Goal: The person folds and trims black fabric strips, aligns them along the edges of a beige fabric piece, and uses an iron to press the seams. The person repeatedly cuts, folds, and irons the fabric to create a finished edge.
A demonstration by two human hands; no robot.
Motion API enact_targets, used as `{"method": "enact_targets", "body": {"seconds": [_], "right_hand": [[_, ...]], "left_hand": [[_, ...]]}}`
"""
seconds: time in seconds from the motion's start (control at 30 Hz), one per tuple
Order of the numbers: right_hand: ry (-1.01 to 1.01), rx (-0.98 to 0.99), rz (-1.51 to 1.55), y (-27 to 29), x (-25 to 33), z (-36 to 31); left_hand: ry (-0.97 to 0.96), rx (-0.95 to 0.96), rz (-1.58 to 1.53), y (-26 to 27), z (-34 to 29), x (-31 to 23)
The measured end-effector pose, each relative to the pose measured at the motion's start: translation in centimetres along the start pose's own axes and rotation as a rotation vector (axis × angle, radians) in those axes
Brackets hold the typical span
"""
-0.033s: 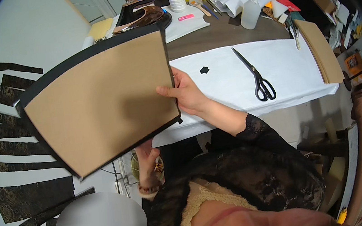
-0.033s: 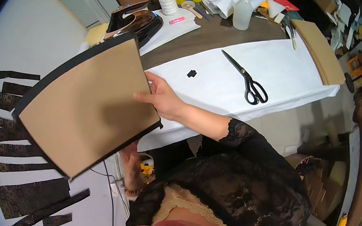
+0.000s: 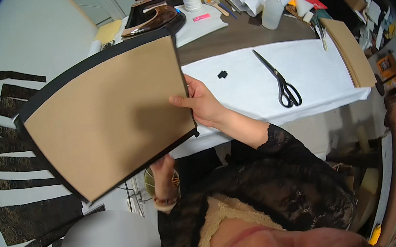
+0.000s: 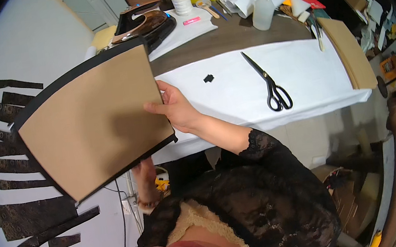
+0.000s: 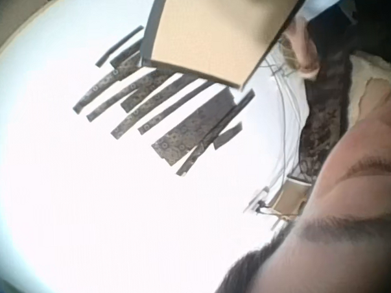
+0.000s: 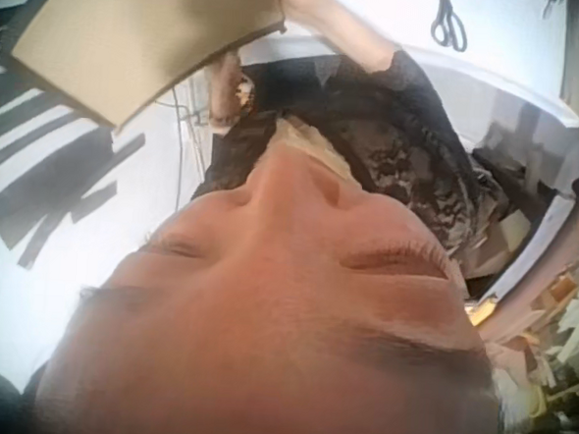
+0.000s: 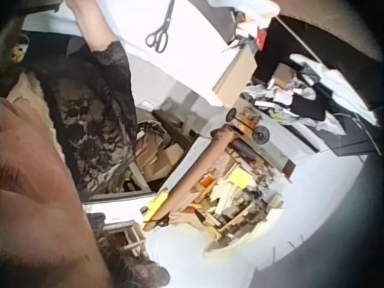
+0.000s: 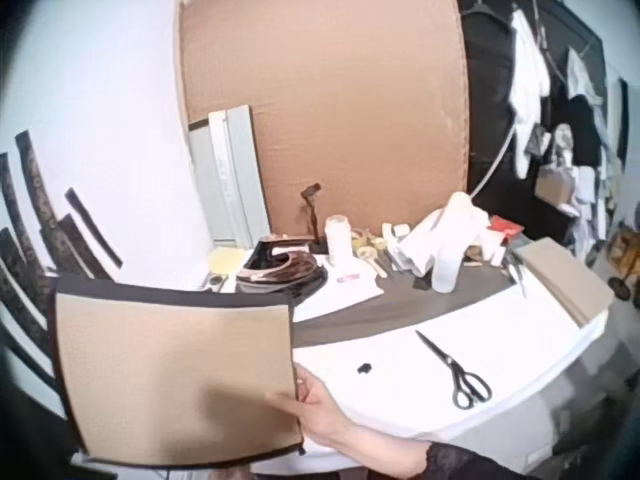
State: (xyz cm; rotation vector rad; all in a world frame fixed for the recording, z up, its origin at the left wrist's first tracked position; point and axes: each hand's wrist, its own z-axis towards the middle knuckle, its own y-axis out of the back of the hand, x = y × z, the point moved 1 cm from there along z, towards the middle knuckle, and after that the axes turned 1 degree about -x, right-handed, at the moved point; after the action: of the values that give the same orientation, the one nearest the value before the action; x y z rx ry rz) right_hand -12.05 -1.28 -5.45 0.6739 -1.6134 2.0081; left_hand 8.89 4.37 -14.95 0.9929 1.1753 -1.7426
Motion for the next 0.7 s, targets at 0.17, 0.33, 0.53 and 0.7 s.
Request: {"method": "enact_targets", "body": {"seconds": [0.17, 0.33, 0.53, 0.7], "right_hand": [[0.308, -0.125, -0.940, 4.5, 4.1, -2.9], [0.186, -0.674, -2.236, 16.7, 13.5, -13.0], [0.011, -0.697, -1.944, 18.7, 14.4, -17.5], [-0.162, -0.736, -2.033, 16.8, 14.7, -16.3]], "left_hand": [[0.144, -0.145, -0.263, -2.1, 0.8, 1.4], [0.092, -0.194, 0.187, 0.1, 0.1, 0.5], [-0.042, -0.139, 0.504, 2.1, 0.1, 0.2], [-0.216, -0.158, 0.553, 4.0, 0.4, 0.6]]}}
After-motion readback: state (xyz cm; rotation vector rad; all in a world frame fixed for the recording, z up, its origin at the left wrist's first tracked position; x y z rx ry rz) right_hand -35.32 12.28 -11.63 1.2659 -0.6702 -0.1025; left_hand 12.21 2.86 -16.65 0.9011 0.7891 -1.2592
